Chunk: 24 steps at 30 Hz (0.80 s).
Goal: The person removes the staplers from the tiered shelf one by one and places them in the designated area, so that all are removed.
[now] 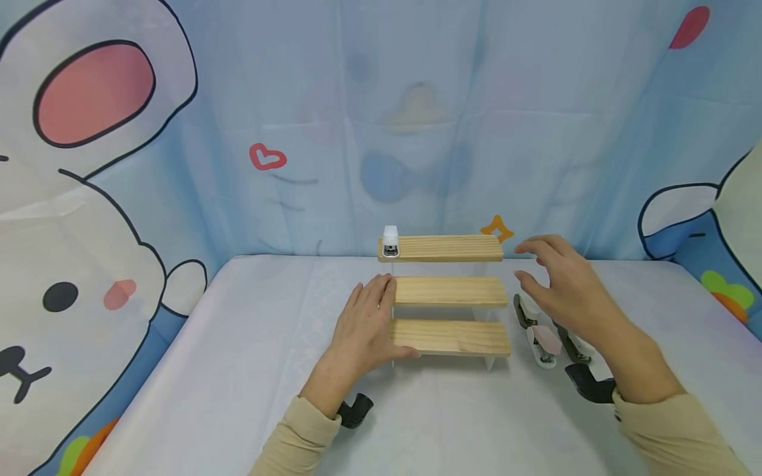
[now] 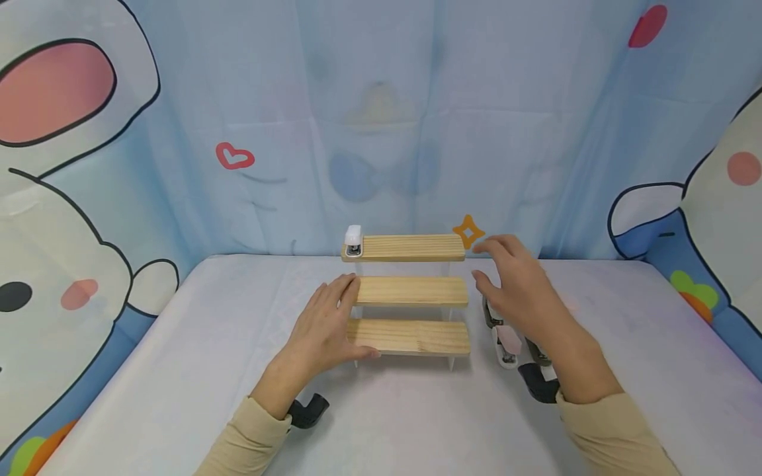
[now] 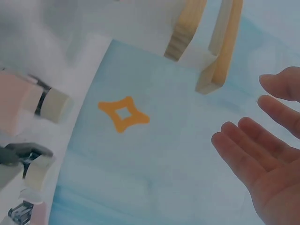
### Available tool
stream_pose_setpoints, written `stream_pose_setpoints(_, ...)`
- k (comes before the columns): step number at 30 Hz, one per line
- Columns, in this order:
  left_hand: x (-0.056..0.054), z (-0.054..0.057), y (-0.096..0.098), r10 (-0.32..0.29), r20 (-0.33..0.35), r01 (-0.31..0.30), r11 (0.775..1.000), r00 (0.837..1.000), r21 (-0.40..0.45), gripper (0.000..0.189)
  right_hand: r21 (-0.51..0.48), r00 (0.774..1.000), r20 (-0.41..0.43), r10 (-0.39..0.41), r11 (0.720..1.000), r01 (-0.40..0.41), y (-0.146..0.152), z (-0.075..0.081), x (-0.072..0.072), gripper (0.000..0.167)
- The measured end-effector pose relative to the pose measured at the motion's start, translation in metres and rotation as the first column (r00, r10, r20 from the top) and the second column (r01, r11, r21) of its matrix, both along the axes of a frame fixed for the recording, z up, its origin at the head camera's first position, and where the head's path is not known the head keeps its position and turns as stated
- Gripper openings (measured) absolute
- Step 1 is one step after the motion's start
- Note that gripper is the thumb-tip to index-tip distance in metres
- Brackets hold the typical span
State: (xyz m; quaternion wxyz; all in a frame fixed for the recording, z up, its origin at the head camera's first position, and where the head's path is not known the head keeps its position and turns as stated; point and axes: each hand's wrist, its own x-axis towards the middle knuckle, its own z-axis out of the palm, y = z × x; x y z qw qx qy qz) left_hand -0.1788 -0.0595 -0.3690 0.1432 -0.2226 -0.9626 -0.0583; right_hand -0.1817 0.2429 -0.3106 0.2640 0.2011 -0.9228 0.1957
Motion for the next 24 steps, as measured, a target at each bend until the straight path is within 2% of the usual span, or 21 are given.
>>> stream_pose_setpoints(9, 0.0, 0.0, 0.0, 0.004, -0.002, -0.004, 1.0, 1.0, -0.008, 0.124, -0.019, 0.994, 0.003, 0.109, 0.994, -0.109, -0.023, 0.009, -0.008, 0.034)
stream_pose_setpoints(16, 0.0, -0.001, 0.0, 0.0, -0.001, 0.0, 1.0, 1.0, 0.001, 0.123, 0.001, 0.984, -0.03, 0.178, 0.984, -0.178, -0.041, 0.008, -0.018, 0.033)
stream_pose_setpoints(20, 0.0, 0.0, 0.0, 0.0, 0.009, 0.0, 1.0, 1.0, 0.007, 0.123, 0.019, 0.979, -0.04, 0.198, 0.98, -0.197, -0.051, 0.007, -0.024, 0.032)
stream_pose_setpoints(24, 0.0, 0.0, -0.001, 0.0, 0.015, -0.001, 1.0, 1.0, 0.006, 0.124, 0.017, 0.98, -0.008, 0.197, 0.98, -0.196, -0.06, 0.008, -0.027, 0.031)
